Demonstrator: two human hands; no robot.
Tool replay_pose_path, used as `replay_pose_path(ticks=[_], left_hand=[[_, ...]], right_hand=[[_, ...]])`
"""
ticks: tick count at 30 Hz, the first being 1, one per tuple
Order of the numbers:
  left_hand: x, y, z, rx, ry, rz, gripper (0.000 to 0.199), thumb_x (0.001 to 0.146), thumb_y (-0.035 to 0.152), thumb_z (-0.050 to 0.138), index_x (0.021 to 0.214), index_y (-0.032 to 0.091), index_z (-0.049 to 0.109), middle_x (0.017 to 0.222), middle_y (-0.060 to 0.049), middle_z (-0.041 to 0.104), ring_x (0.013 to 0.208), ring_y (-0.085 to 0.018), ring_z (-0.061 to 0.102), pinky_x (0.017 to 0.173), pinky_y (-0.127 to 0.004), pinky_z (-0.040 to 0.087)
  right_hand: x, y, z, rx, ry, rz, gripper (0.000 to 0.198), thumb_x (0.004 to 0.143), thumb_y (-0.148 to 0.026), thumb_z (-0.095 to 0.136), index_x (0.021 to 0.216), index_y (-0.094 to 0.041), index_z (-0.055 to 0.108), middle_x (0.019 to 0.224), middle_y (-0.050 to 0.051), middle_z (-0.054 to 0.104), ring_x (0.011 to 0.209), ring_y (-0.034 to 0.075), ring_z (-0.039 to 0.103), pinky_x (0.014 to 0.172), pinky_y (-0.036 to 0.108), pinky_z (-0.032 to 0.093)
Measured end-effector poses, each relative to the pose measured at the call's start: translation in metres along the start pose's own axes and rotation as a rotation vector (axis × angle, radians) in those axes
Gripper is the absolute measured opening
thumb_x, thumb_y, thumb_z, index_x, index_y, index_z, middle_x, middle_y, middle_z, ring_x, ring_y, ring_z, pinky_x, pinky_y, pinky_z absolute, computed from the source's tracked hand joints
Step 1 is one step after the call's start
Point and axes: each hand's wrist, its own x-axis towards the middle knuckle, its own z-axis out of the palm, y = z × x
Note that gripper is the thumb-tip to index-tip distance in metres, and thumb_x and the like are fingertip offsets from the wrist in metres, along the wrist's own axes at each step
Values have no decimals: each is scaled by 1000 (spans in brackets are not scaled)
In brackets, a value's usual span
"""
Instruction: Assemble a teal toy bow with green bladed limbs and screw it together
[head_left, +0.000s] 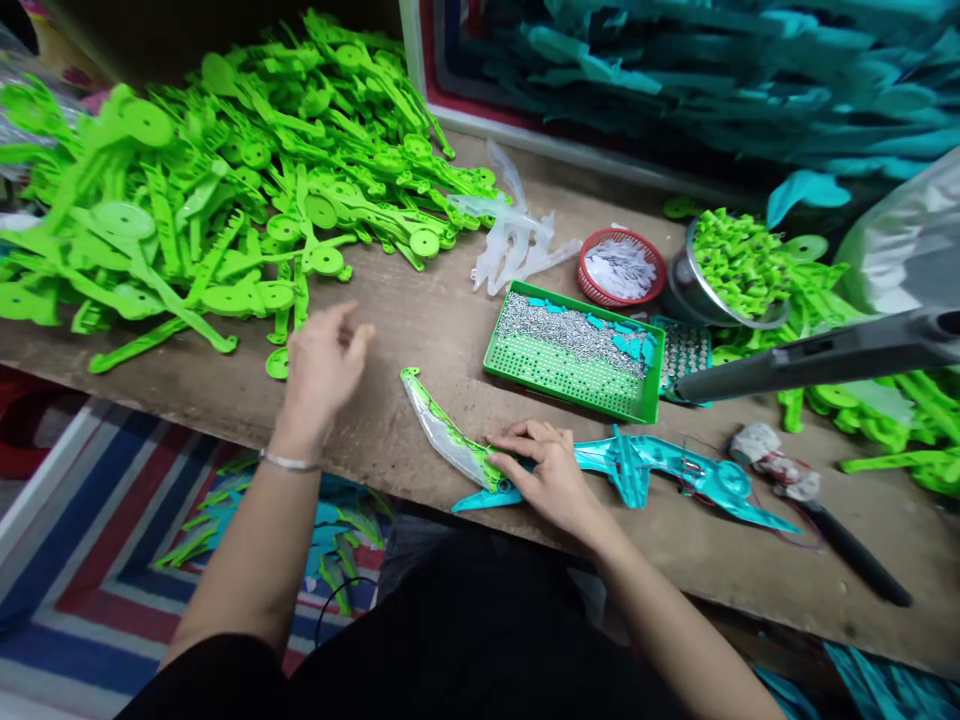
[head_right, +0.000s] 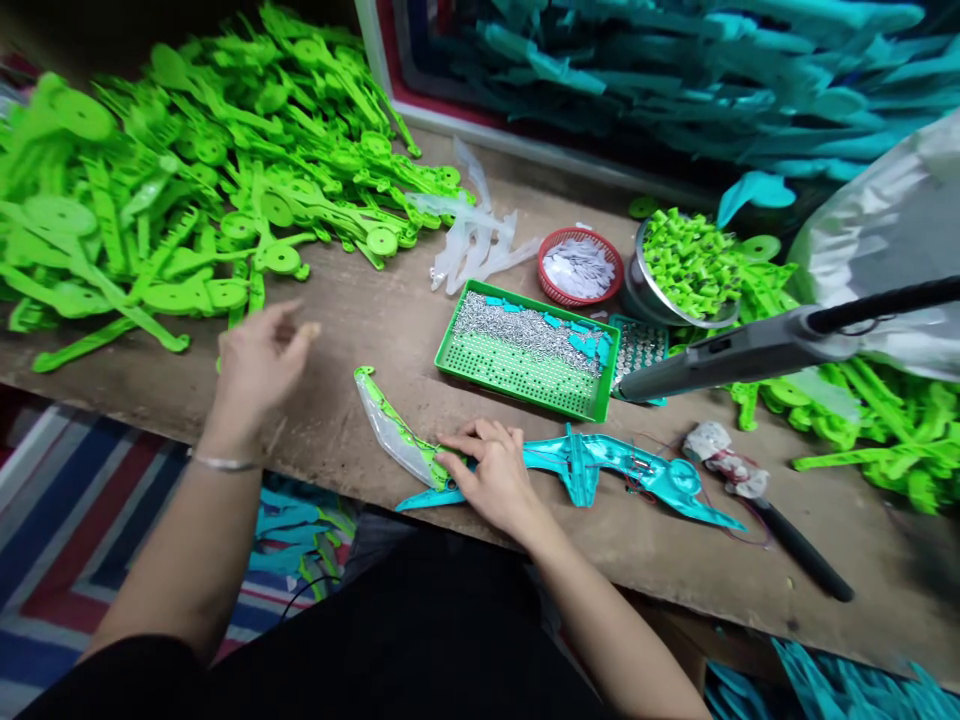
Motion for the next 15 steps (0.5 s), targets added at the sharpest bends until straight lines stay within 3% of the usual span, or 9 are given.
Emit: replay_pose_path(ticks=[3,5,6,8,10,13,15], left_hand=[[68,-22,4,55,179,16,41,82,27,70,120,13,62,121,-8,62,130,-29,50,111,-48,32],[103,-33,12,52,196,-20,52,72,25,80,117,9,60,137,-9,52,143,-34,33,117,-50,23],[115,-37,16,39,174,-52,45,71,24,81,108,9,61,136,-8,51,145,-35,30,117,-51,21],[129,-43,24,21,115,-89,26,73,25,77,87,10,61,125,-5,56,146,-33,29,117,-49,20],[132,-45,30,8,107,-91,23,73,24,77,73,14,56,111,-3,61,143,-29,34,117,-47,22],[130,-46,29,3,177,-88,33,63,18,84,69,17,52,107,-3,64,137,-29,40,119,-48,22],[130,-47,22,-47,157,-71,33,63,16,84,71,18,52,107,-3,64,139,-28,36,120,-49,20]], right_hand=[[0,-1,0,-24,-2,0,21,92,-36,65,109,-32,76,103,5,70,101,23,61,87,40,31],[0,-1,0,-31,-7,-2,21,92,-36,65,110,-32,76,104,4,70,101,23,61,88,39,31],[1,-1,0,-31,-8,-2,22,92,-36,65,110,-33,76,104,4,71,101,22,61,88,39,31],[1,-1,-1,-28,-10,-1,21,92,-36,65,110,-33,76,103,4,71,101,22,61,88,39,31],[1,-1,-2,-25,-9,-2,21,92,-36,66,110,-33,76,104,4,71,101,22,62,88,39,31],[2,-2,-2,-34,-13,-8,21,91,-35,66,110,-33,76,104,4,71,101,23,62,89,40,32],[2,-3,-2,-48,-20,-13,21,91,-36,66,110,-32,76,104,4,72,102,23,62,90,41,33]])
